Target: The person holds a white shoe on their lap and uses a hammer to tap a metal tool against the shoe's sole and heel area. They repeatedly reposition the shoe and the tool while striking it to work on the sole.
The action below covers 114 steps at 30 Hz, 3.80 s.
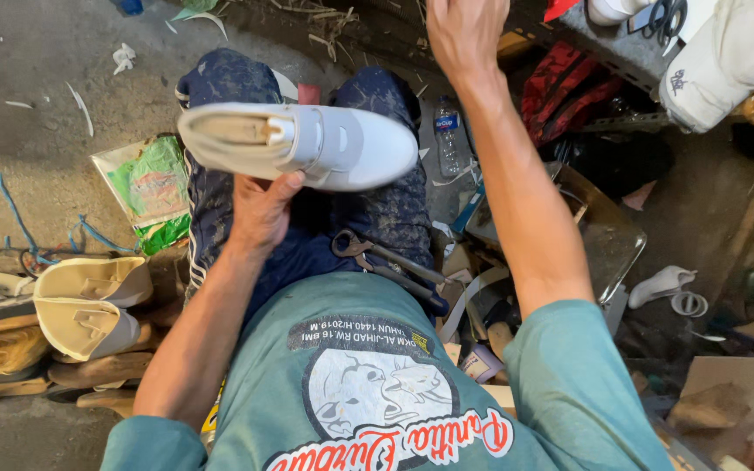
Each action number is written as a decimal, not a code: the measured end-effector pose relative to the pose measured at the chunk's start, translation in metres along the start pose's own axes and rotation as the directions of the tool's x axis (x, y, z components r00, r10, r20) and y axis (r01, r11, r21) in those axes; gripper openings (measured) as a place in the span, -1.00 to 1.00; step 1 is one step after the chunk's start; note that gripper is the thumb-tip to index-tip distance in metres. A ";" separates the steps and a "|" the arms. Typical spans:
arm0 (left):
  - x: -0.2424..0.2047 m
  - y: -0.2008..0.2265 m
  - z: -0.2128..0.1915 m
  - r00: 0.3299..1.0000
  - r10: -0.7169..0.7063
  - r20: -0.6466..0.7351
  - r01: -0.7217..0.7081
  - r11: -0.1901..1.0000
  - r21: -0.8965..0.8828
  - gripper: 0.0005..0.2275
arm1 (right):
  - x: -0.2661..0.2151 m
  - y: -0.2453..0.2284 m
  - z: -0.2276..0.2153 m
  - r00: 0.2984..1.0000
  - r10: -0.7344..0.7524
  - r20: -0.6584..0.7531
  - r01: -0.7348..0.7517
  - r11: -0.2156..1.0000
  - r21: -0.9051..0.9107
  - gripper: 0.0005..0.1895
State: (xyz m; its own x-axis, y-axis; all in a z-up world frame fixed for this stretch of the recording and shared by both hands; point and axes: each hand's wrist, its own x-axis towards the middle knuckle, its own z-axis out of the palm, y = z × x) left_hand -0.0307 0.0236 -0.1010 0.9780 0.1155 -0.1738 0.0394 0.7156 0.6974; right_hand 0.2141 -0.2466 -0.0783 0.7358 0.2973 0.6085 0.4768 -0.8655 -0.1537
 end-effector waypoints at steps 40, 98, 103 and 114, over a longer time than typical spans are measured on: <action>0.034 -0.007 0.015 0.820 -0.544 0.177 0.522 0.588 -0.618 -0.26 | -0.082 -0.084 -0.024 0.918 0.292 0.270 -0.305 0.952 0.007 -0.81; 0.038 0.003 0.022 0.822 -0.568 0.044 0.466 0.625 -0.626 -0.30 | -0.211 -0.169 -0.200 0.441 0.416 0.795 -0.446 0.870 -0.209 -0.65; 0.037 0.000 0.010 0.819 -0.566 0.094 0.476 0.577 -0.664 -0.30 | -0.201 -0.150 -0.218 0.312 0.506 0.805 -0.822 0.569 -0.039 -0.72; -0.044 0.089 0.076 0.548 -0.723 0.420 0.782 0.266 -0.563 -0.09 | -0.156 -0.181 -0.222 0.123 0.368 0.922 -0.976 -0.123 0.179 -0.56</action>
State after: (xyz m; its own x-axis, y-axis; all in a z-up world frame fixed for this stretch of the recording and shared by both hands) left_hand -0.0543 0.0301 0.0218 0.5939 -0.7437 -0.3071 0.6601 0.6686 -0.3425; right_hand -0.0942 -0.2257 0.0276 0.7091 0.0895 -0.6994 -0.6907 -0.1115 -0.7145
